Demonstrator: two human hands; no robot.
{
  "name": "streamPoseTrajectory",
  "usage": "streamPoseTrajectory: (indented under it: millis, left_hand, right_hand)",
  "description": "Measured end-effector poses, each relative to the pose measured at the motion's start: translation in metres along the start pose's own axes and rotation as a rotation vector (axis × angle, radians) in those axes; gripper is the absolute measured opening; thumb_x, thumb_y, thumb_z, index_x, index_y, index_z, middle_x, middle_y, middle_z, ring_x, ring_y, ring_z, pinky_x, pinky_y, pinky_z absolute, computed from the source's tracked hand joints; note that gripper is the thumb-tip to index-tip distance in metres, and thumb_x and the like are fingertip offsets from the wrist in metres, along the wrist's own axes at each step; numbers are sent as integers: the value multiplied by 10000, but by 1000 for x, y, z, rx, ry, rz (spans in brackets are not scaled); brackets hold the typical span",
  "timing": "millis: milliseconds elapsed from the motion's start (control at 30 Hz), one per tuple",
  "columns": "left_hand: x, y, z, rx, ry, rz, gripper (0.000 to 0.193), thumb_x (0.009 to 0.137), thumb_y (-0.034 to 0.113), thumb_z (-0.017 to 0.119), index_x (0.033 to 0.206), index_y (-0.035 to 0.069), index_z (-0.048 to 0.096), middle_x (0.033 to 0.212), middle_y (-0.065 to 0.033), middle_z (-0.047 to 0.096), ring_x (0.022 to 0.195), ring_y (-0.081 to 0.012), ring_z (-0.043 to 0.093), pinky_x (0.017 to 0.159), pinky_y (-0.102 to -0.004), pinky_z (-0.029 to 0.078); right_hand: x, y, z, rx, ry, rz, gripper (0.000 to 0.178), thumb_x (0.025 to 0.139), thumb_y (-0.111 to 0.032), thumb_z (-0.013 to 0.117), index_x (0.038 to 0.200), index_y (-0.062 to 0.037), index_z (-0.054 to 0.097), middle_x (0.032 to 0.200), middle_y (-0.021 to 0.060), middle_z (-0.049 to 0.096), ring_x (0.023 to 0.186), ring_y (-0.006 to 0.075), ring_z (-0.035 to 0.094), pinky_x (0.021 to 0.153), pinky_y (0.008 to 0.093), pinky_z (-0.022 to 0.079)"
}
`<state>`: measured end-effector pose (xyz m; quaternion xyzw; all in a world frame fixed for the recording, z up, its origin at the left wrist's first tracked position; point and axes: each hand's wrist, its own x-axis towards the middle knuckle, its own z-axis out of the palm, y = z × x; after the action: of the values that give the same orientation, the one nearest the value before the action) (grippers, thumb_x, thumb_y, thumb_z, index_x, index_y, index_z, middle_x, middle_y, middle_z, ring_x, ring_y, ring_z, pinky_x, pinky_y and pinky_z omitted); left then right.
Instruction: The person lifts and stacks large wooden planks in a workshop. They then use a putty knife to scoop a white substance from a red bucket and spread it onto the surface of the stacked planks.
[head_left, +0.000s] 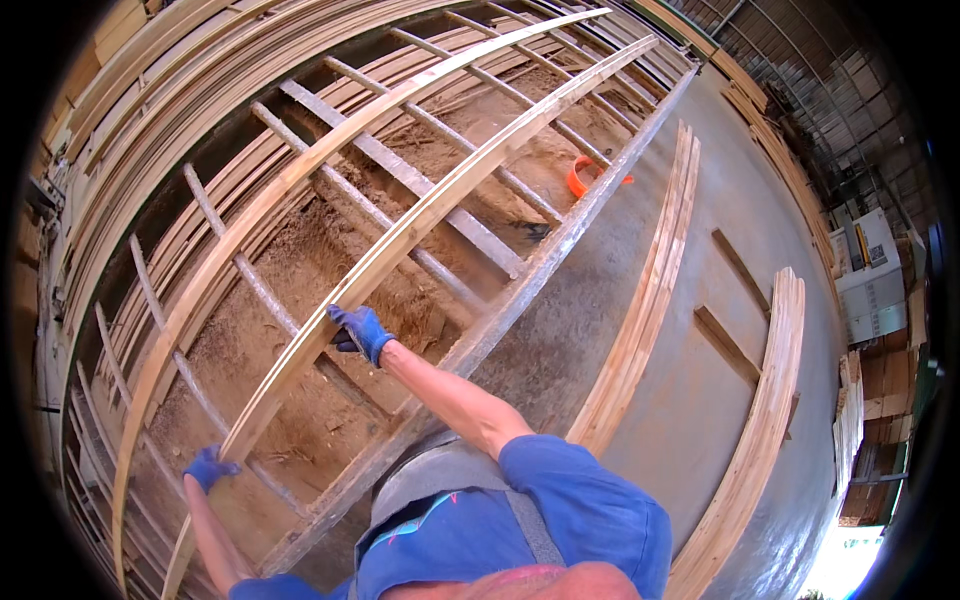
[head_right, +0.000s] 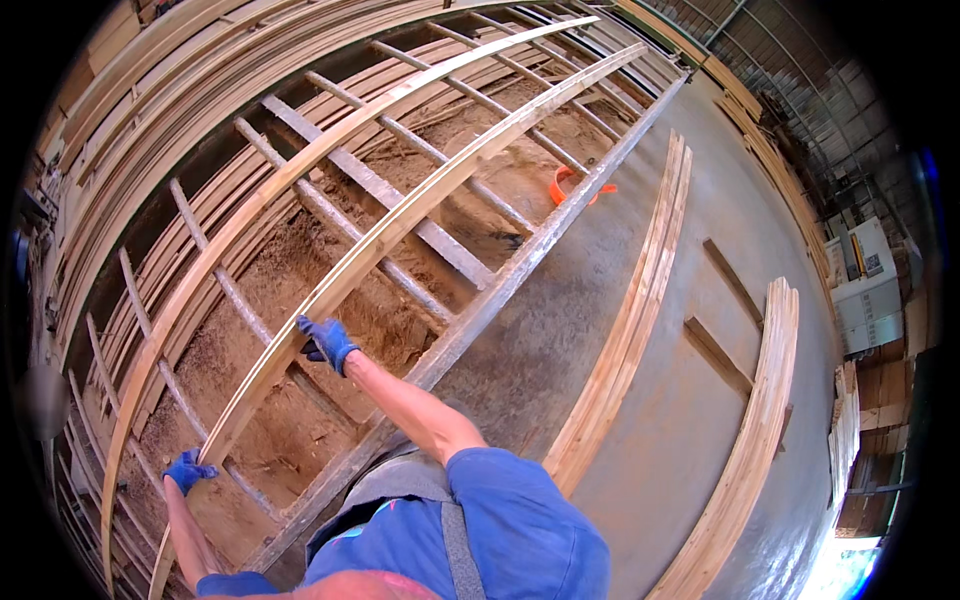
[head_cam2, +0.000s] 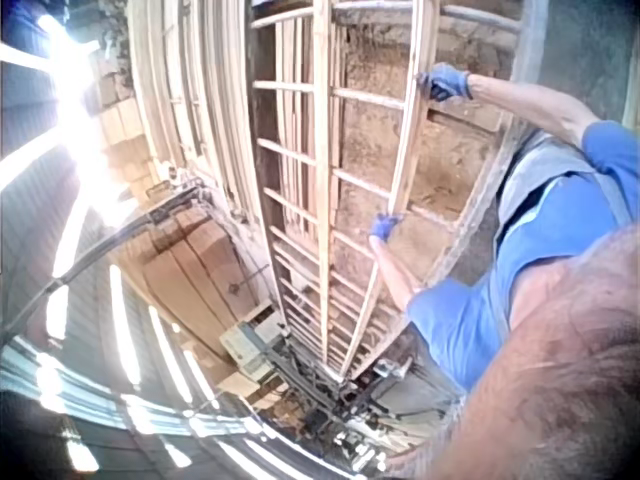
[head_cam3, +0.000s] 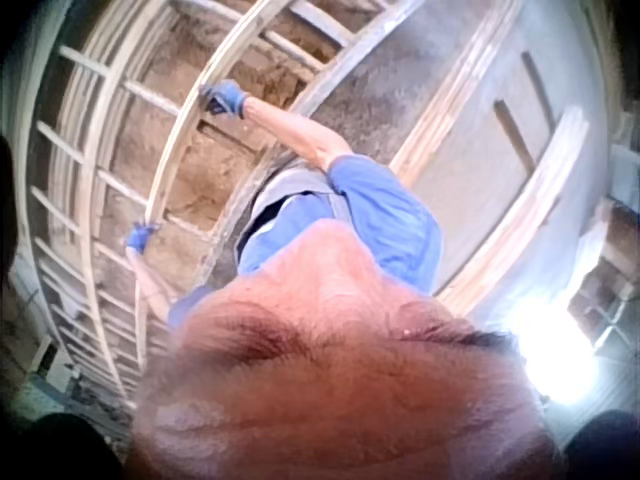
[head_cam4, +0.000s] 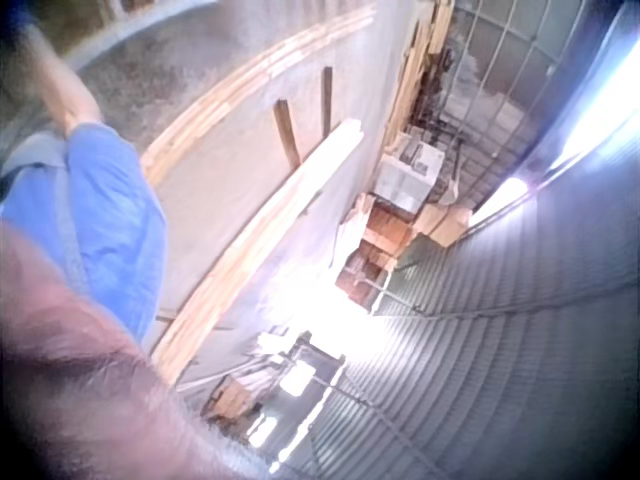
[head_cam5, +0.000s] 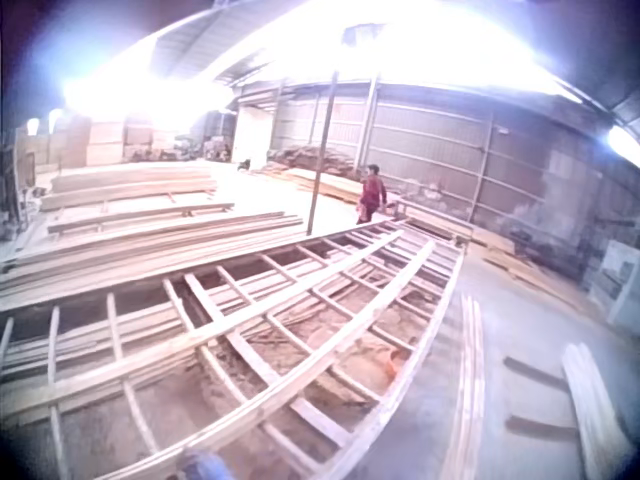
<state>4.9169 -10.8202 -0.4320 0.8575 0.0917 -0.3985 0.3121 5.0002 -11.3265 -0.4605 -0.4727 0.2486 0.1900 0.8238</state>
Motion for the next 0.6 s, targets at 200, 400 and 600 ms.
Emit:
streamPoseTrajectory:
  millis: [200,400,600]
  left_hand:
    - [7,-16,-2,16,64,120,479,703,159,824,1117,0,642,999,-69,681,882,-161,618,786,-323,509]
    - [-6,13,1,-124,126,148,464,741,127,787,1151,-3,616,1014,-74,660,915,-152,617,816,-310,516]
    - [0,59,20,239,414,416,531,711,473,763,1038,63,677,942,-204,688,864,-384,661,760,-434,521]
  right_hand:
    - [17,2,9,-109,101,-47,480,832,-506,720,858,-36,624,642,74,616,483,170,610,430,292,504]
    - [26,3,11,-105,162,-104,519,806,-536,732,888,-37,616,627,67,618,463,152,587,415,275,499]
    - [11,-11,-5,-703,185,-116,433,885,-504,657,795,-82,625,633,38,576,545,155,529,479,298,433]
